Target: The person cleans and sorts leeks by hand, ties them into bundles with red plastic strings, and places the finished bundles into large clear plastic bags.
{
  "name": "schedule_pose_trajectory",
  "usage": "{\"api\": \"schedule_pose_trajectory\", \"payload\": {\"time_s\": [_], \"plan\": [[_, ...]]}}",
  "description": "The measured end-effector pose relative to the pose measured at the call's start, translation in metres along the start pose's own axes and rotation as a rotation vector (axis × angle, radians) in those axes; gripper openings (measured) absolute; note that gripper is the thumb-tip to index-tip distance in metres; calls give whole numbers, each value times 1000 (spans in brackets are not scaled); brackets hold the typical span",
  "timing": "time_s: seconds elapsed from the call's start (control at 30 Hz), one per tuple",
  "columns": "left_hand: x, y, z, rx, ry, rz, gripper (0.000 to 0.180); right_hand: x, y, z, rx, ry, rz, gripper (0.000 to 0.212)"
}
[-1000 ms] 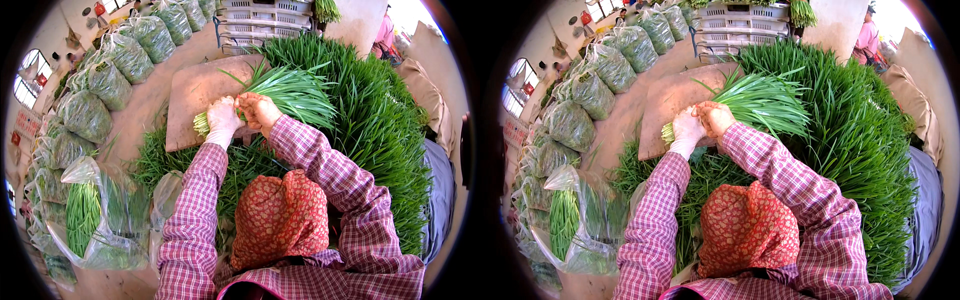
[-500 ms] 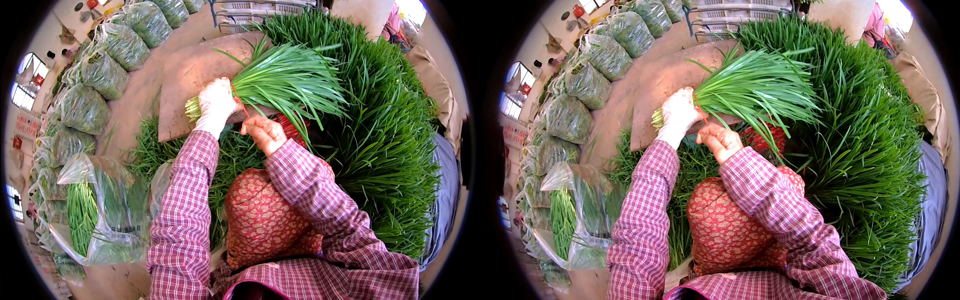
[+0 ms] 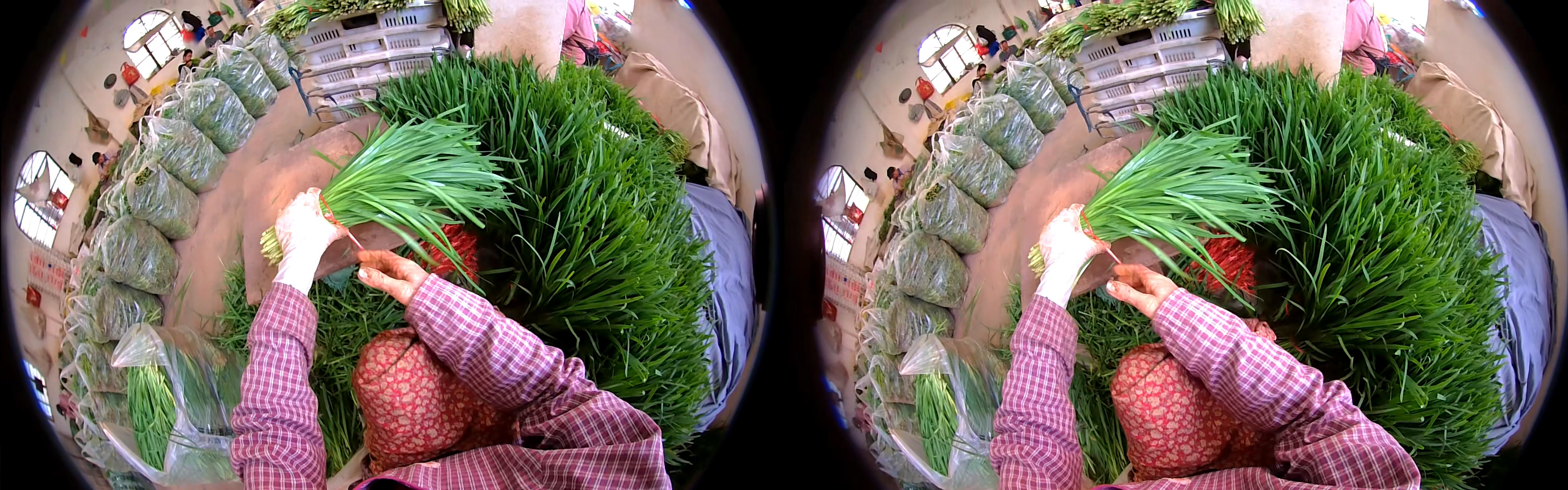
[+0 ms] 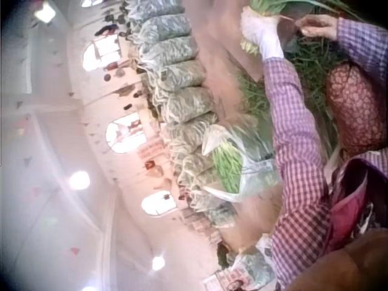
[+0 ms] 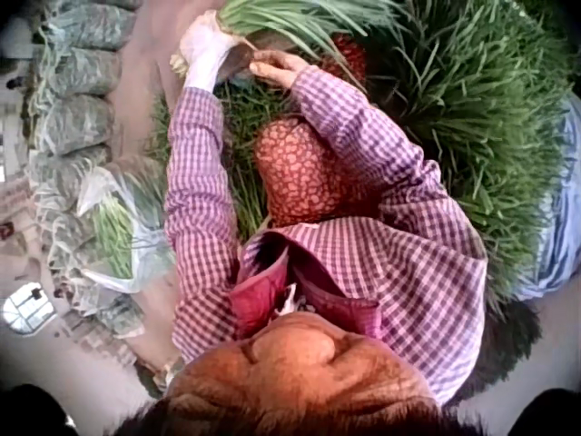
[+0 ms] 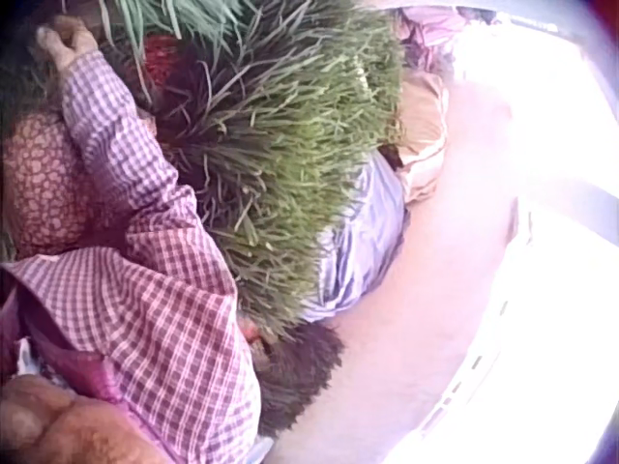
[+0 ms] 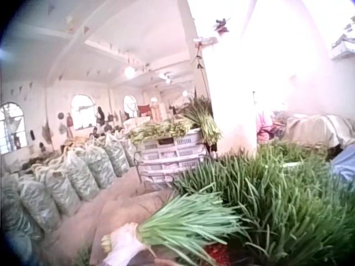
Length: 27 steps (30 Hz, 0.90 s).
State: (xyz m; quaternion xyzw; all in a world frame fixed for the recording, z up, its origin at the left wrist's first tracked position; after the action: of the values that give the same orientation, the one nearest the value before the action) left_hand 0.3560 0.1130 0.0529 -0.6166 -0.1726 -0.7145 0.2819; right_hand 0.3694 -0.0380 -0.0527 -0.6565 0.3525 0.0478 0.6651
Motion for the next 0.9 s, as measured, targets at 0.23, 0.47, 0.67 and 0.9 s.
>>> {"api": "schedule_pose_trajectory", "payload": {"time_s": [0.23,0.47,0.67,0.9], "plan": [[25,27,-25,-113,327,146,75,41,-61,41,151,307,525,108],[45,41,-56,-137,504,-179,100,24,-135,16,524,192,539,58],[79,57,-42,-338,-208,-1464,94,33,-197,-29,574,217,162,35],[69,129,-24,-498,-371,-1824,51,90,-186,-87,620,226,-171,39]]}}
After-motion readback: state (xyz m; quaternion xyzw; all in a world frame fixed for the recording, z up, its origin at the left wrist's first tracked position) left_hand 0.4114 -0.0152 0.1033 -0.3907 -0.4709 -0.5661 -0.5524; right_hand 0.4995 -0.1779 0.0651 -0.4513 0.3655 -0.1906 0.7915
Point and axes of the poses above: each hand's wrist, its own z-axis towards the middle knuckle, its own x-axis out of the back of the hand, y = z × x, the point moved 5 cm from there along z, towards the middle knuckle, and after that the axes turned 11 degrees about z, right-handed, at the moved point
